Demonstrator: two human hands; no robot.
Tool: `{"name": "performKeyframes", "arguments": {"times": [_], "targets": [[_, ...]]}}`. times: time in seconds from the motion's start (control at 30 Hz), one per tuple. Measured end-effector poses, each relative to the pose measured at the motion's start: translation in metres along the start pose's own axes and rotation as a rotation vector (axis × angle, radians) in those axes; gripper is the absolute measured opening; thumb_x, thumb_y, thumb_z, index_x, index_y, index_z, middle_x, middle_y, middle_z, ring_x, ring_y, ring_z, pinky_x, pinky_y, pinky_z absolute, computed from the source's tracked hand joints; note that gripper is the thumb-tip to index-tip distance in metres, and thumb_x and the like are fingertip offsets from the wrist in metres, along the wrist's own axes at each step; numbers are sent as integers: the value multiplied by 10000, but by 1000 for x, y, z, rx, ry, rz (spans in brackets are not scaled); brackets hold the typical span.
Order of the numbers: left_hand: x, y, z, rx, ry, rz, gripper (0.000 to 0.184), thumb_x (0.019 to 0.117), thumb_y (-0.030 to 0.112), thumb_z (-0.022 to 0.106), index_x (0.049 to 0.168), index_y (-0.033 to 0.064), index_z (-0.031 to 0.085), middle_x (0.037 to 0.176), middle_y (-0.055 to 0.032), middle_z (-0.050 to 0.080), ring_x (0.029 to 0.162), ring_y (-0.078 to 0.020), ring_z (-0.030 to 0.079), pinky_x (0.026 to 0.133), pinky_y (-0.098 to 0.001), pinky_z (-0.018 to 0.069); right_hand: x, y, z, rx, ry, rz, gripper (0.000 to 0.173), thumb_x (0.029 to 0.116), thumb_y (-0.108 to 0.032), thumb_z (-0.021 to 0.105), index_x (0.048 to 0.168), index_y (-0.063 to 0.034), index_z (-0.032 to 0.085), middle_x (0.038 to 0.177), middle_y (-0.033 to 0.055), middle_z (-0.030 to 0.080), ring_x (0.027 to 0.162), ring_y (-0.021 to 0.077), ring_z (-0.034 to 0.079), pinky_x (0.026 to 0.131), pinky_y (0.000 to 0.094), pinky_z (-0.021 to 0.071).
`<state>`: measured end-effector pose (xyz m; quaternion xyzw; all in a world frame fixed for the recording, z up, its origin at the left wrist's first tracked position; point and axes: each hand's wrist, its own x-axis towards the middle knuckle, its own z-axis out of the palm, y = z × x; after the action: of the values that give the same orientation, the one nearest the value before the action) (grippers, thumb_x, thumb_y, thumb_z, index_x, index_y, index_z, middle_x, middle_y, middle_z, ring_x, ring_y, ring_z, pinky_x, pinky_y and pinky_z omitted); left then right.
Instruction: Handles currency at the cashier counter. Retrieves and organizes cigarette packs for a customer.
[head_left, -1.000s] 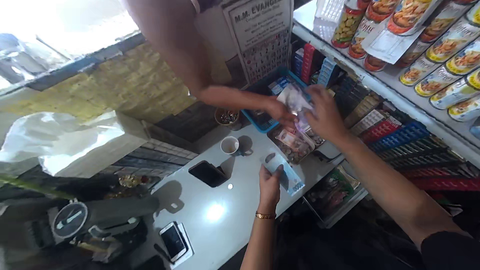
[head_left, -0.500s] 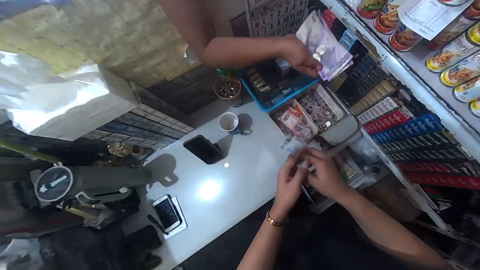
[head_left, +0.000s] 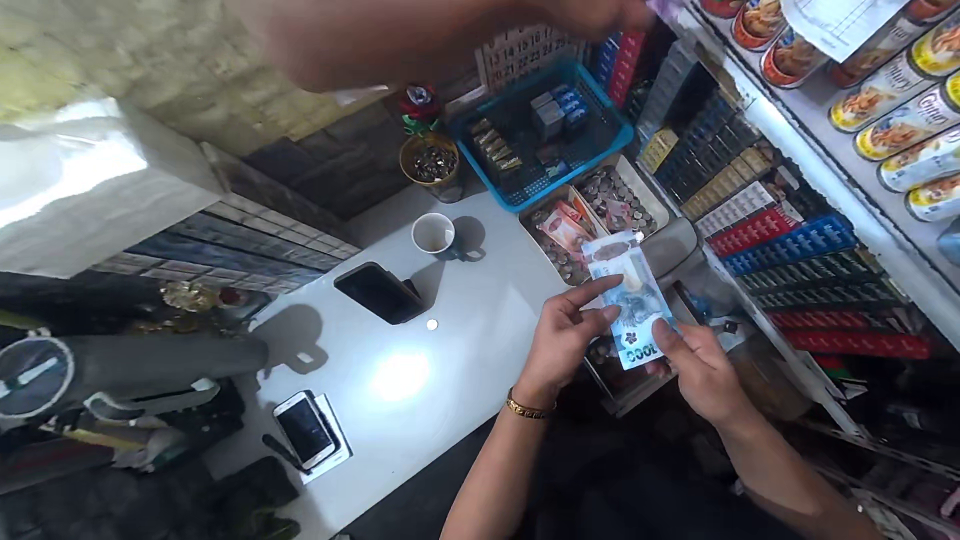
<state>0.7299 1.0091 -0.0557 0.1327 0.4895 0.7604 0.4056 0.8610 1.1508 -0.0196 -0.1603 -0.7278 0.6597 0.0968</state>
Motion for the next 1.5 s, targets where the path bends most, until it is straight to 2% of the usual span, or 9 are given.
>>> {"name": "performKeyframes", "arguments": {"times": [0.17,0.33,0.47,0.57,0.67,0.87,1.17,1.3,1.5], "targets": [[2,30,16,152,-114,257,414,911,-46,690,1321,-12,644,883,-87,753,674,-95,687,670,-260,609,-5,-10,-20,-261,13,-249,373,1106,-312,466,1025,-32,699,896,-15,708,817,0,677,734,198,593],[9,29,36,188,-186,277,430,878,-61,735,1297,-27,647,1129,-99,709,737,-108,704,690,-265,638,-6,-22,-32,-174,145,-242,274,1072,-235,541,944,-76,723,835,-69,705,786,-19,671,709,169,572],[17,18,41,-68,-174,204,363,909,-24,704,1268,15,674,1024,-117,737,819,-142,716,770,-318,621,-5,-19,-39,-267,117,-244,322,1074,-264,548,915,-47,725,806,-35,701,757,-18,659,686,168,563],[22,12,40,-456,-234,236,49,891,165,766,937,152,776,914,-2,738,874,-95,698,839,-296,578,-5,-16,-43,-428,69,-312,397,1073,-308,543,857,-17,707,780,30,677,746,19,631,683,197,533],[24,9,41,-691,-310,282,118,880,284,783,830,184,746,828,37,694,857,-106,668,855,-297,539,-5,-17,-42,-572,89,-390,411,1070,-326,548,828,-27,691,742,50,646,726,70,615,671,224,517],[21,16,40,-303,-177,334,42,913,158,749,895,145,785,942,-16,756,943,-118,717,870,-312,587,-3,-16,-40,-787,224,-453,384,1059,-290,566,800,-31,679,717,80,639,692,140,621,620,272,506],[19,7,34,-819,-332,275,105,903,207,741,850,117,748,817,1,696,879,-140,673,915,-331,519,-4,-14,-35,-689,150,-443,342,1063,-260,525,899,-48,739,802,66,703,786,100,666,710,240,545],[18,14,35,-429,-153,257,62,916,179,739,859,168,760,945,9,729,949,-112,689,888,-313,566,0,-13,-29,-513,214,-373,369,1059,-244,558,803,-14,691,725,33,644,694,19,601,633,178,498],[19,7,46,-28,-8,135,281,972,-12,624,1244,-4,697,993,-122,745,805,-143,718,778,-327,620,3,-16,-25,-30,248,-96,267,1068,-204,546,925,-89,740,789,-36,721,710,37,696,644,203,601]]}}
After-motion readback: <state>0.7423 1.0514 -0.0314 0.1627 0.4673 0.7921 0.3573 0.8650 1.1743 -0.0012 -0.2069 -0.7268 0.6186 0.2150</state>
